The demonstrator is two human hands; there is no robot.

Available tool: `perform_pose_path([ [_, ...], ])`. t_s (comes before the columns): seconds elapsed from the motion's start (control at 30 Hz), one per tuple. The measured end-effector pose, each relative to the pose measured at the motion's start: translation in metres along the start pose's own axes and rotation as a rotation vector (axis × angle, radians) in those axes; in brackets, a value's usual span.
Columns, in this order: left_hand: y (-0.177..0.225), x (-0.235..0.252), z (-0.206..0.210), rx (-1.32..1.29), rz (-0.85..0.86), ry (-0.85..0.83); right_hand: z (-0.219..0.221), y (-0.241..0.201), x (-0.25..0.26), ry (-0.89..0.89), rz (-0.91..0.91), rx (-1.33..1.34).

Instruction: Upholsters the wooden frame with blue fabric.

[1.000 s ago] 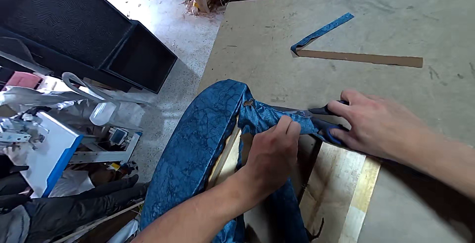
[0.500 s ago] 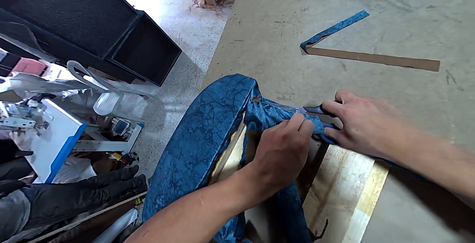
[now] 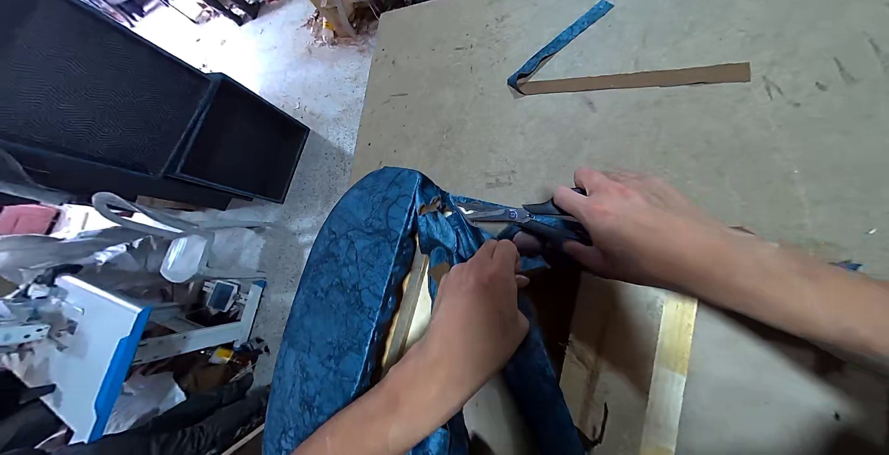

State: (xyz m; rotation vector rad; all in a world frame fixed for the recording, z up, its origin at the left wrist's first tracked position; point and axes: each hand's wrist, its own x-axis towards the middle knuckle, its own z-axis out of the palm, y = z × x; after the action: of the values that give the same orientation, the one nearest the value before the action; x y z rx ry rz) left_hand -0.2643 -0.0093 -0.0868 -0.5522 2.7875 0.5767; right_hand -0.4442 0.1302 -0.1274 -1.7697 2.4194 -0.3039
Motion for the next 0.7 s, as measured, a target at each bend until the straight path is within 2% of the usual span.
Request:
perform_pose_path([
  [0.2,0.005,0.006,-0.012,0.258,-0.101,-0.362,0.001,0.001,-0.004,0.024,-0.005,-0.026],
  [0.37,0.000,0.007,-0.013,0.345,-0.244,-0.454,-0.010,0.004,-0.014,-0.100,0.149,0.094],
  [0.4,0.000,0.005,-0.011,0.335,-0.247,-0.422,-0.011,0.008,-0.017,-0.113,0.167,0.149],
  [0.47,-0.002,-0.002,-0.002,0.310,-0.193,-0.146,-0.013,0.014,-0.020,-0.160,0.184,0.301],
  [0.53,-0.002,-0.002,0.001,0.308,-0.196,0.082,-0.024,0.018,-0.018,-0.358,0.232,0.499],
  [0.6,-0.001,0.004,-0.003,0.385,-0.312,0.082,-0.035,0.021,-0.014,-0.505,0.262,0.701],
  [0.7,-0.003,0.010,-0.002,0.495,-0.441,-0.019,-0.040,0.025,-0.003,-0.572,0.242,0.928],
])
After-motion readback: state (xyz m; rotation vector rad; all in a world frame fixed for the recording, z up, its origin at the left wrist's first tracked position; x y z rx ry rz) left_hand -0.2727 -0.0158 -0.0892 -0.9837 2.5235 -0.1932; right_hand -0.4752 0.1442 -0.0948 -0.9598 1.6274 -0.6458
